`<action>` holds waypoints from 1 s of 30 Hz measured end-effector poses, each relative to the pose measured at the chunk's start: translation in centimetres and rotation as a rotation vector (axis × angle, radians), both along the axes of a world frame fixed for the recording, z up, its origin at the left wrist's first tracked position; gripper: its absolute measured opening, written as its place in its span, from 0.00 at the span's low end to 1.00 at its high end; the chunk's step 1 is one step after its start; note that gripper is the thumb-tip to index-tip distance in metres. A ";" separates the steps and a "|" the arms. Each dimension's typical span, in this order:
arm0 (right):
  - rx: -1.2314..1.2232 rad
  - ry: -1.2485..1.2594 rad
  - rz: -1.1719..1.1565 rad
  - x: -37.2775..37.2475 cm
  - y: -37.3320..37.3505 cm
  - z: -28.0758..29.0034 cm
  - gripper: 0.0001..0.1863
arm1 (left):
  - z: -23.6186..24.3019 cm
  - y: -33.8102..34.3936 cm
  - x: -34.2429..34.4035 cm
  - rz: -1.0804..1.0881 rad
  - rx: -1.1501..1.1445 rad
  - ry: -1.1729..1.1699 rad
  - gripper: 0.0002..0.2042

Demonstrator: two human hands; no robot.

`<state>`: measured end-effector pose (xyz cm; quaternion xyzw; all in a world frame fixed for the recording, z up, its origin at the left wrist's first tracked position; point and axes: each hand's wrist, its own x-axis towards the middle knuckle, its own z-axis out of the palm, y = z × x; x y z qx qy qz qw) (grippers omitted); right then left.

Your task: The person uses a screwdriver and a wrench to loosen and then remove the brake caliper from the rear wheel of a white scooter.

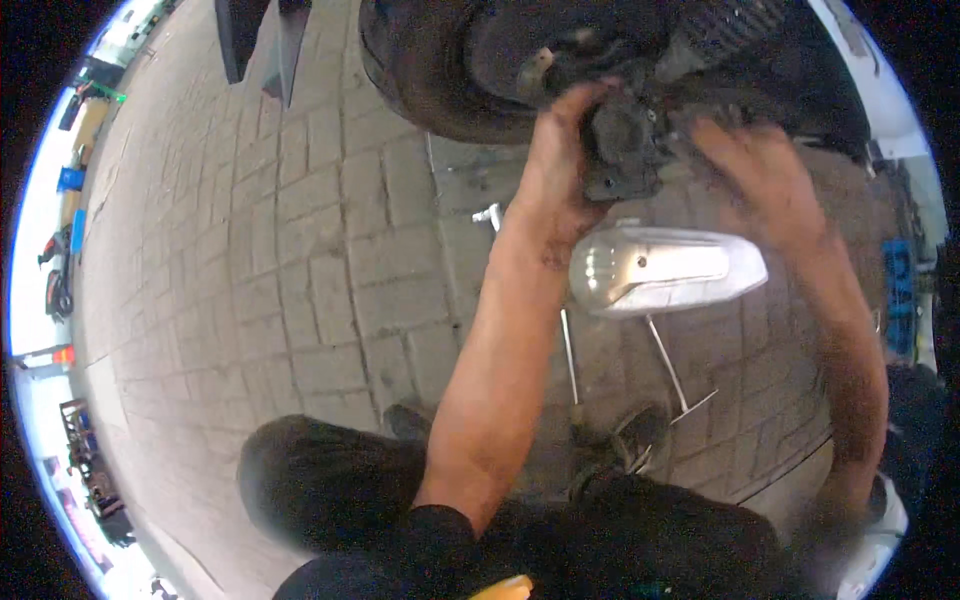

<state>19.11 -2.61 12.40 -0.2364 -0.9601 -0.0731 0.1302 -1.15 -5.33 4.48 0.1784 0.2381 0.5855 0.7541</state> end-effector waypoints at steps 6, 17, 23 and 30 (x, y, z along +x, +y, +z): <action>-0.034 -0.075 -0.164 4.0 -1.0 -2.4 0.22 | 0.8 -0.4 0.9 0.092 0.042 0.140 0.23; -0.264 0.275 -0.672 2.0 4.1 -1.1 0.31 | -1.7 -1.0 3.5 0.252 -0.100 0.895 0.33; -0.548 0.613 -0.479 1.5 -4.1 -3.5 0.23 | -1.4 -1.3 4.0 0.361 0.177 0.965 0.26; -0.370 0.349 -0.047 6.3 -4.4 -4.8 0.13 | -0.2 -0.4 4.5 0.345 0.193 1.346 0.25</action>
